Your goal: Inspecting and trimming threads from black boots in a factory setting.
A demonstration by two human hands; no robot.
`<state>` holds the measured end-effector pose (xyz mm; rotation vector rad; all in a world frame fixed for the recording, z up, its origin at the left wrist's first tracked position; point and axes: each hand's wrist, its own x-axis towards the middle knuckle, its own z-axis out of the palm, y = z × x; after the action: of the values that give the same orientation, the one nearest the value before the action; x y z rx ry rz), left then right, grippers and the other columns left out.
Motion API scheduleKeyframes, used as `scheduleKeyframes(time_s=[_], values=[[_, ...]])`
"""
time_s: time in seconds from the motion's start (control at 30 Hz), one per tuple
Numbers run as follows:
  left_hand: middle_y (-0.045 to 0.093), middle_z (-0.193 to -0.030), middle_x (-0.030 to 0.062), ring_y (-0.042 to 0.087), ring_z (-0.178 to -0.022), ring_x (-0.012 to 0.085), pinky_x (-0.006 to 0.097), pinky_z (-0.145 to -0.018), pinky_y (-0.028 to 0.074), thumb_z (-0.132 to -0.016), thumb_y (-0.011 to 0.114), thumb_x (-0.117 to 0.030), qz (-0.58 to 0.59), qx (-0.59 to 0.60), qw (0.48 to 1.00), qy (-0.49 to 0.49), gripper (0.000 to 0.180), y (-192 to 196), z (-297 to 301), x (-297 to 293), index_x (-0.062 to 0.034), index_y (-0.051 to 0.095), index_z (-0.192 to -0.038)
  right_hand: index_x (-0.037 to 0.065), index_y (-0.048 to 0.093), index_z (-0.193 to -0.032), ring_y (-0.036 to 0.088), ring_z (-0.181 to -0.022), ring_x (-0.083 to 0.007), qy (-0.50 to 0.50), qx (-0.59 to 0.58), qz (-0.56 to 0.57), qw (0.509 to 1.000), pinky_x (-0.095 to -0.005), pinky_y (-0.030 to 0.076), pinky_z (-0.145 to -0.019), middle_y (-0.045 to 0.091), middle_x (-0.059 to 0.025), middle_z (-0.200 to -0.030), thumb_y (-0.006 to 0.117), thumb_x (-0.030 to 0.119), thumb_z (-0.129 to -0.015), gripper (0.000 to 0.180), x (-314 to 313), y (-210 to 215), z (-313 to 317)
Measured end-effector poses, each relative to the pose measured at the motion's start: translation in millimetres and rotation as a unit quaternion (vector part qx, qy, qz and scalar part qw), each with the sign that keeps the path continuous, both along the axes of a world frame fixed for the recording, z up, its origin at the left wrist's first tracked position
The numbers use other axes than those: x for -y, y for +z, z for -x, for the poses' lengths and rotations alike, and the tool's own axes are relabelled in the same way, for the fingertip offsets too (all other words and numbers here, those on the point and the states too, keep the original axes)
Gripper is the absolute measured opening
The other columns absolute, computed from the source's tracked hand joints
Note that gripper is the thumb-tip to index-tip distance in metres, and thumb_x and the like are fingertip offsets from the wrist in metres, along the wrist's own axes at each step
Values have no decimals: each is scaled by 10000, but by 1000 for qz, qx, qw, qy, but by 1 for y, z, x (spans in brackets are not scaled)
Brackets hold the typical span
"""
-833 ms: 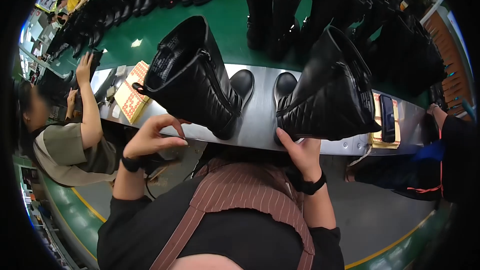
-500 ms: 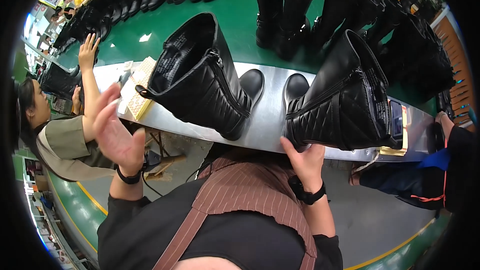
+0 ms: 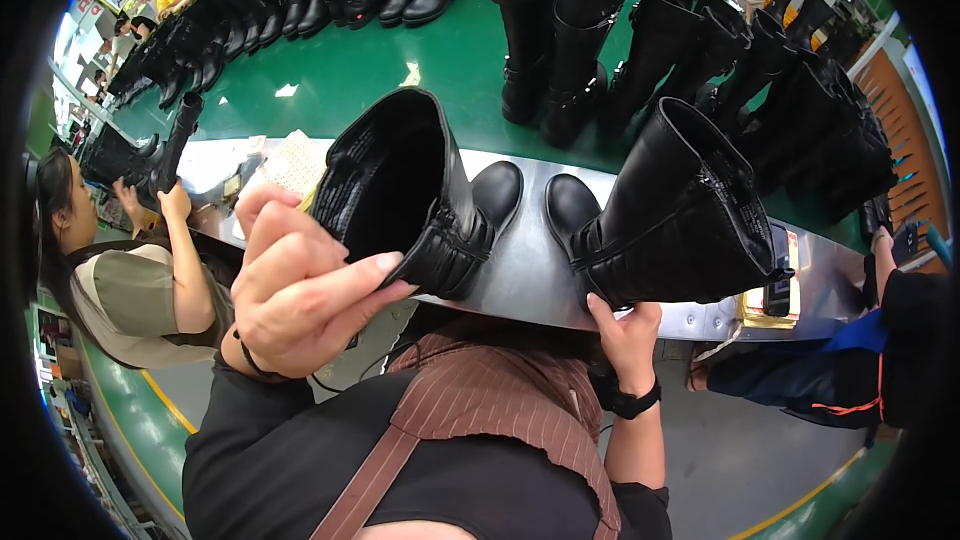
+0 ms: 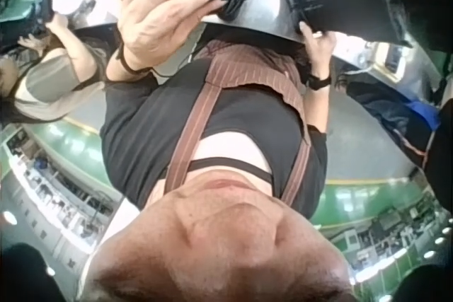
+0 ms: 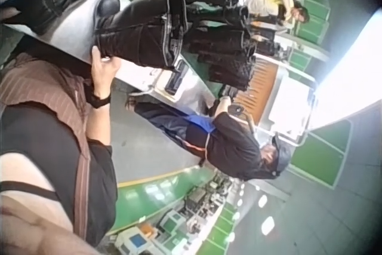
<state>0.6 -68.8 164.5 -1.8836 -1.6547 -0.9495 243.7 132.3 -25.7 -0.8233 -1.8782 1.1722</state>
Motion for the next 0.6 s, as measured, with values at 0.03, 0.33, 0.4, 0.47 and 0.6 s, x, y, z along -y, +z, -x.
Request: scheduleKeyframes(time_s=[0.03, 0.33, 0.4, 0.47, 0.6], values=[[495, -690, -39, 513, -670, 162, 403, -821, 407, -560, 887, -86, -15, -12, 1000, 1, 390, -1, 0, 1, -111, 734, -918, -28, 674, -997, 668, -825, -186, -5, 2, -3, 1000, -309, 503, -800, 719, -98, -901, 740, 15, -751, 258, 2, 1, 1], [496, -687, -15, 485, -663, 187, 398, -791, 423, -642, 833, -30, -89, -2, 996, 11, 330, -6, 5, -42, -72, 727, -952, -8, 677, -1006, 671, -835, -209, -62, 13, -22, 998, -324, 512, -763, 707, -112, -913, 780, 66, -739, 296, 8, 15, 6], [523, -687, -2, 487, -647, 199, 399, -813, 439, -650, 837, -39, -91, 10, 996, 15, 330, -12, 8, -52, -64, 716, -957, -6, 672, -1017, 669, -861, -221, -60, 40, -51, 996, -333, 510, -779, 701, -117, -932, 788, 79, -735, 316, 6, 17, 4], [579, -830, 44, 526, -792, 230, 429, -863, 440, -668, 848, -58, -88, 52, 995, 6, 407, -20, 15, -52, -42, 686, -1042, -8, 662, -1039, 664, -913, -241, -45, 84, -70, 993, -349, 507, -821, 694, -125, -970, 805, 105, -731, 358, 5, 18, 2], [304, -1453, 179, 368, -1336, 323, 495, -1080, 351, -604, 947, -296, -126, 196, 972, -11, 1223, -57, 30, -49, -9, 169, -1503, -15, 665, -1053, 669, -936, -220, -11, 56, 11, 998, -338, 509, -851, 706, -122, -998, 822, 126, -736, 381, 2, 17, 1]])
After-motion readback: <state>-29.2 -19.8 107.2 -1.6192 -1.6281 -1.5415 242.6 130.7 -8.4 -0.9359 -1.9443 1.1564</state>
